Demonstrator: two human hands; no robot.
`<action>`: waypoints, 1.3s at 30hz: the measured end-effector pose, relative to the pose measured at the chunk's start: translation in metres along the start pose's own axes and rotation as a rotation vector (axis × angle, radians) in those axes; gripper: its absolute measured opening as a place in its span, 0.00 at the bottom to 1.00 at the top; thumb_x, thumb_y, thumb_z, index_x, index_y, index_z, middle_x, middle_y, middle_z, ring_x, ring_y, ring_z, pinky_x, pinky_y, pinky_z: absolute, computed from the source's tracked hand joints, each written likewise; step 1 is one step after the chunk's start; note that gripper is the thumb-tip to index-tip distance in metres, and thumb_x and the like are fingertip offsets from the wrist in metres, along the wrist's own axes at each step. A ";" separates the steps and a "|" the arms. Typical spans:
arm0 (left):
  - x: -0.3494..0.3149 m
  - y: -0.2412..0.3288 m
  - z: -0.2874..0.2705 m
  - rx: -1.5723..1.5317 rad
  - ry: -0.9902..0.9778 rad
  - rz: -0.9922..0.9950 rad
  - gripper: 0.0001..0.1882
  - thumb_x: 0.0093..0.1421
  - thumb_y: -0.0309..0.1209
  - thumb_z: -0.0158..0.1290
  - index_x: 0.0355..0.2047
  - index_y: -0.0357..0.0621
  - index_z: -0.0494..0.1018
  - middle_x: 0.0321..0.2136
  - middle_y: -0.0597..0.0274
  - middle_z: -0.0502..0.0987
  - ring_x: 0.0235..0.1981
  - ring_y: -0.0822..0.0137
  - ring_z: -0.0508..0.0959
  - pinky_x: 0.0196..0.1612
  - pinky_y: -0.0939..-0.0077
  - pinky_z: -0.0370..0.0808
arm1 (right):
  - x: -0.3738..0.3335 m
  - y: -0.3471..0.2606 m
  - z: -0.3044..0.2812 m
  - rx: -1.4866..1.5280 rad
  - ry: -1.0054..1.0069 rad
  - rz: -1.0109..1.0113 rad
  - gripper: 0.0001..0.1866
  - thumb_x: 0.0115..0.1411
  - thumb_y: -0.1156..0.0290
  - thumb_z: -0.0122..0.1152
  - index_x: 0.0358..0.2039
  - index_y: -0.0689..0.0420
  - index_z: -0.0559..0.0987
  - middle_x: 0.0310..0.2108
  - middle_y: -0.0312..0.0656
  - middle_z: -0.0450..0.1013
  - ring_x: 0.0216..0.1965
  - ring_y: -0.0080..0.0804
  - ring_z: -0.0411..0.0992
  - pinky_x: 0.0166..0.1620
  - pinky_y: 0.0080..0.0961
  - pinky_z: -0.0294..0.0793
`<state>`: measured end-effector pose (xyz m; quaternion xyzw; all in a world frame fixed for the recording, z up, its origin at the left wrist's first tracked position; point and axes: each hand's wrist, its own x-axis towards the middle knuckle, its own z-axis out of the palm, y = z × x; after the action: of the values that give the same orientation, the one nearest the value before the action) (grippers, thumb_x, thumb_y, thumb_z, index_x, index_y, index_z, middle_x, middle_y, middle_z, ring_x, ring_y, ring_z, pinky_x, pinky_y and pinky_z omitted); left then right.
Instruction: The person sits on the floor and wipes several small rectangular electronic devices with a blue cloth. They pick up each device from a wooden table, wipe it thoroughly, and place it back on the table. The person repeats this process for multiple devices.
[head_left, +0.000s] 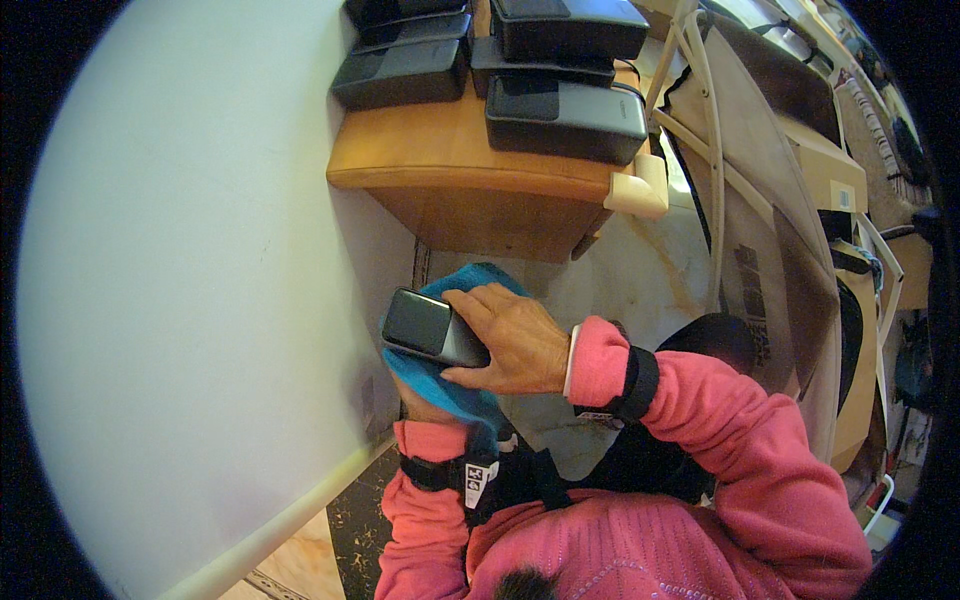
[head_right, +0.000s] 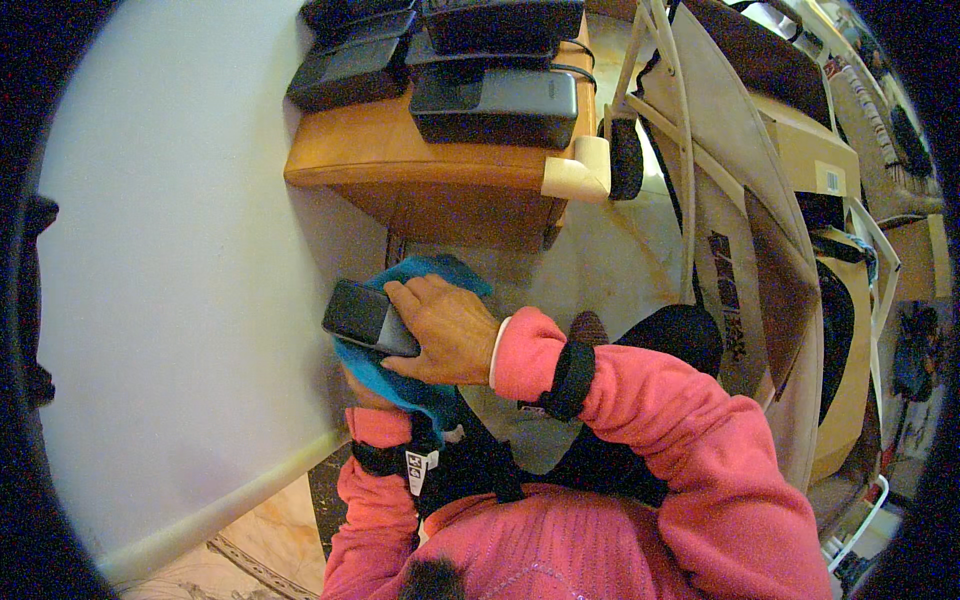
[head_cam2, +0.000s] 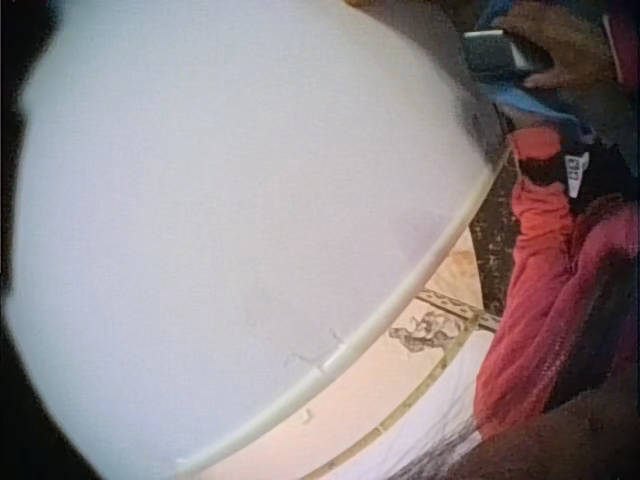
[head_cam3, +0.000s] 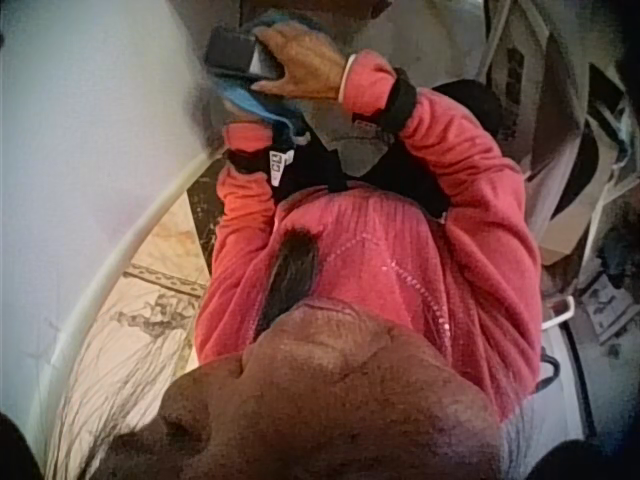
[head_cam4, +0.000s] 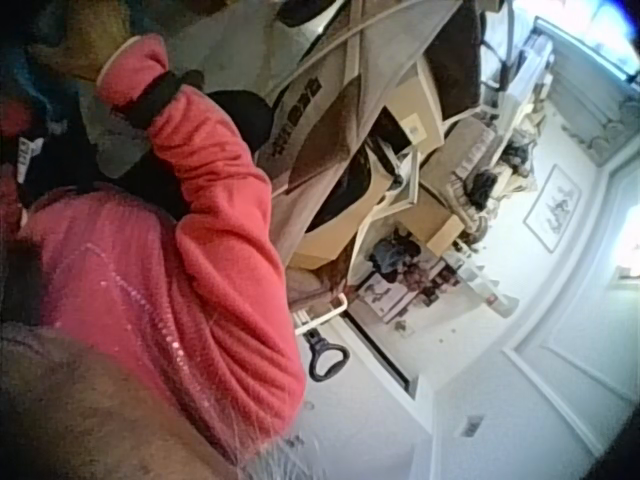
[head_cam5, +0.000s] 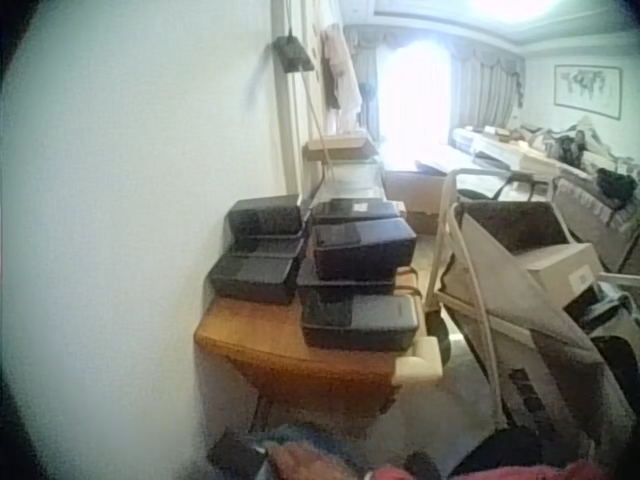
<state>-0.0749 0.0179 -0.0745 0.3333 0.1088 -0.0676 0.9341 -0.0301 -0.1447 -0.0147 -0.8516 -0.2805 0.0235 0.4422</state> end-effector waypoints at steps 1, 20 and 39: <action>0.001 0.002 -0.005 0.103 0.057 0.044 0.31 0.63 0.56 0.36 0.54 0.47 0.66 0.50 0.55 0.70 0.51 0.58 0.71 0.55 0.58 0.68 | -0.003 0.001 -0.002 -0.006 -0.015 -0.013 0.41 0.44 0.53 0.68 0.51 0.70 0.65 0.39 0.58 0.69 0.42 0.54 0.68 0.45 0.42 0.71; 0.061 0.020 -0.122 0.746 -0.168 0.216 0.25 0.66 0.44 0.39 0.59 0.46 0.57 0.57 0.59 0.62 0.58 0.61 0.61 0.63 0.64 0.55 | 0.045 0.004 -0.021 0.432 -0.107 -0.012 0.37 0.44 0.51 0.67 0.44 0.73 0.72 0.35 0.62 0.73 0.38 0.57 0.73 0.42 0.41 0.73; 0.055 0.022 0.000 0.389 -0.047 0.129 0.23 0.67 0.45 0.37 0.56 0.45 0.61 0.53 0.55 0.68 0.52 0.58 0.69 0.55 0.58 0.67 | 0.052 0.008 -0.025 -0.022 0.080 -0.223 0.40 0.47 0.57 0.66 0.56 0.67 0.63 0.36 0.54 0.71 0.37 0.52 0.70 0.41 0.40 0.71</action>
<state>-0.0173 0.0316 -0.0745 0.5118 0.0502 -0.0351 0.8569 0.0245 -0.1409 0.0046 -0.8202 -0.3558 -0.0628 0.4436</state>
